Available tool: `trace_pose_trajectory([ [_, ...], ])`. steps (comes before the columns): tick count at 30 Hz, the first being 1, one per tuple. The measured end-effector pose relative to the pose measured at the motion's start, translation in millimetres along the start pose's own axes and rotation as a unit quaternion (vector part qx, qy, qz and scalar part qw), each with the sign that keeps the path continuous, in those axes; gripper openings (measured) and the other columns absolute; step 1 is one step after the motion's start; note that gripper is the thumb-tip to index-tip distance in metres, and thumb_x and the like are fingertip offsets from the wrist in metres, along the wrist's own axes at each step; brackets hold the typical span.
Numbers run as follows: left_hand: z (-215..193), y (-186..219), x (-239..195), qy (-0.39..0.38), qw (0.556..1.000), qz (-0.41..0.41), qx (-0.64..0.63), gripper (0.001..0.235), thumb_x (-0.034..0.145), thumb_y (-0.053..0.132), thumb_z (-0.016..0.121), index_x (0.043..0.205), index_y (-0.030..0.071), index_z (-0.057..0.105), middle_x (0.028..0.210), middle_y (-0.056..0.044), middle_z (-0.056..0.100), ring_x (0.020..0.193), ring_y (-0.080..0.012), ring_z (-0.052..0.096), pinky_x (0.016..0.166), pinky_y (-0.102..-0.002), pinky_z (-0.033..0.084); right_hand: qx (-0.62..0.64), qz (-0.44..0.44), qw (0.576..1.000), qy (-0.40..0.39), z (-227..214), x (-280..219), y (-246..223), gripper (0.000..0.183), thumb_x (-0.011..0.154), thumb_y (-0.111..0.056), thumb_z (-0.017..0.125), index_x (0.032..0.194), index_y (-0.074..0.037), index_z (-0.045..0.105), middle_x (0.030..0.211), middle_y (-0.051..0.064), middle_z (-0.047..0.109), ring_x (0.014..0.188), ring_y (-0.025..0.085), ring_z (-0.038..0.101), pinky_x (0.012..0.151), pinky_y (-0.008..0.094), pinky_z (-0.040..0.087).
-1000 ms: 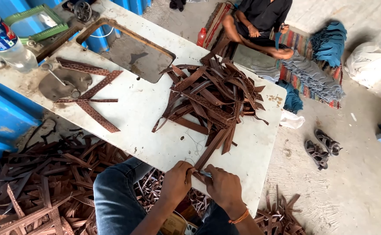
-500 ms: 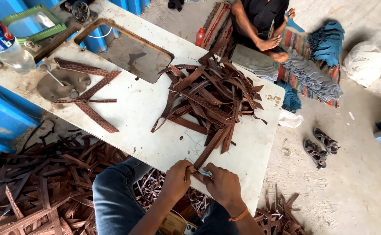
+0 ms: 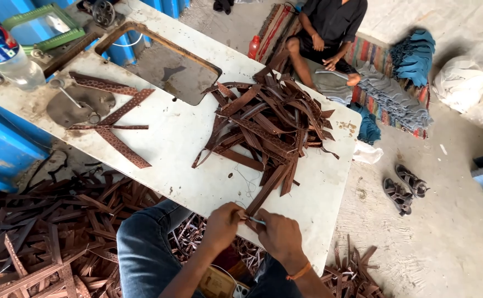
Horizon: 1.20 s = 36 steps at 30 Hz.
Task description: The person trims and prepares leather straps for footwear using a small blade while sitting on the floor.
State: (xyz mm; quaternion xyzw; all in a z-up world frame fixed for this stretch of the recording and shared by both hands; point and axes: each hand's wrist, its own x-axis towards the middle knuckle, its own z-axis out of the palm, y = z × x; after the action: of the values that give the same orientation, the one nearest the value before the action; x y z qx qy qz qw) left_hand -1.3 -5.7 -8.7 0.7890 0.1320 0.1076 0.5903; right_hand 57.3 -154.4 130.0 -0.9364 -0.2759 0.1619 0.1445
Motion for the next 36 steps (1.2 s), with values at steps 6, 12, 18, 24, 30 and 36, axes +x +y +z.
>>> trace_pose_trajectory([
  [6, -7.2, 20.7, -1.8, -0.031, 0.994, -0.092, -0.045, 0.016, 0.101, 0.011, 0.058, 0.108, 0.0, 0.068, 0.099, -0.014, 0.075, 0.084, -0.0216, 0.078, 0.074, -0.033, 0.066, 0.022, 0.042, 0.999, 0.017, 26.0, -6.1, 19.4, 0.02, 0.094, -0.032, 0.066, 0.105, -0.016, 0.068, 0.084, 0.006, 0.076, 0.064, 0.026, 0.076, 0.055, 0.042, 0.056],
  [12, -7.7, 30.7, -10.2, 0.011, 0.983, -0.01, 0.181, 0.013, 0.097, 0.01, 0.06, 0.102, 0.001, 0.068, 0.102, -0.015, 0.071, 0.084, -0.0283, 0.074, 0.074, -0.039, 0.062, -0.003, -0.041, 0.992, 0.123, 31.2, -13.4, 22.0, 0.02, 0.086, -0.025, 0.074, 0.102, -0.014, 0.069, 0.083, 0.009, 0.077, 0.063, 0.03, 0.072, 0.053, 0.043, 0.054],
  [18, -3.5, -13.1, -9.9, 0.053, 0.998, -0.021, -0.009, 0.011, 0.1, 0.01, 0.062, 0.106, 0.003, 0.067, 0.101, -0.015, 0.069, 0.086, -0.03, 0.074, 0.069, -0.042, 0.063, 0.009, -0.009, 0.995, 0.099, 31.3, -9.9, 21.6, 0.019, 0.086, -0.023, 0.073, 0.103, -0.016, 0.07, 0.084, 0.008, 0.077, 0.069, 0.03, 0.073, 0.059, 0.044, 0.055],
  [24, -16.2, 36.0, -20.5, 0.065, 0.993, 0.014, 0.093, 0.009, 0.098, 0.006, 0.059, 0.105, 0.002, 0.063, 0.103, -0.015, 0.066, 0.081, -0.0317, 0.073, 0.065, -0.045, 0.059, 0.052, -0.033, 0.992, 0.112, 27.1, -14.6, 23.5, 0.022, 0.083, -0.024, 0.075, 0.103, -0.015, 0.07, 0.085, 0.01, 0.077, 0.072, 0.031, 0.074, 0.061, 0.044, 0.056],
  [30, 5.7, 34.1, -18.5, 0.007, 0.968, 0.038, 0.25, 0.012, 0.102, 0.011, 0.058, 0.106, 0.0, 0.063, 0.112, -0.015, 0.06, 0.087, -0.0294, 0.072, 0.076, -0.038, 0.064, 0.029, -0.024, 0.994, 0.106, 27.4, -13.8, 18.4, 0.022, 0.087, -0.03, 0.075, 0.102, -0.015, 0.07, 0.089, 0.009, 0.077, 0.072, 0.032, 0.074, 0.062, 0.044, 0.056],
  [36, 2.6, 62.5, -11.4, -0.021, 0.954, 0.016, 0.3, 0.018, 0.094, 0.017, 0.067, 0.103, 0.001, 0.068, 0.118, -0.013, 0.058, 0.094, -0.0309, 0.071, 0.083, -0.043, 0.061, 0.05, -0.039, 0.99, 0.125, 30.3, -11.8, 21.6, 0.029, 0.084, -0.032, 0.078, 0.104, -0.013, 0.07, 0.085, 0.011, 0.076, 0.07, 0.033, 0.073, 0.059, 0.044, 0.056],
])
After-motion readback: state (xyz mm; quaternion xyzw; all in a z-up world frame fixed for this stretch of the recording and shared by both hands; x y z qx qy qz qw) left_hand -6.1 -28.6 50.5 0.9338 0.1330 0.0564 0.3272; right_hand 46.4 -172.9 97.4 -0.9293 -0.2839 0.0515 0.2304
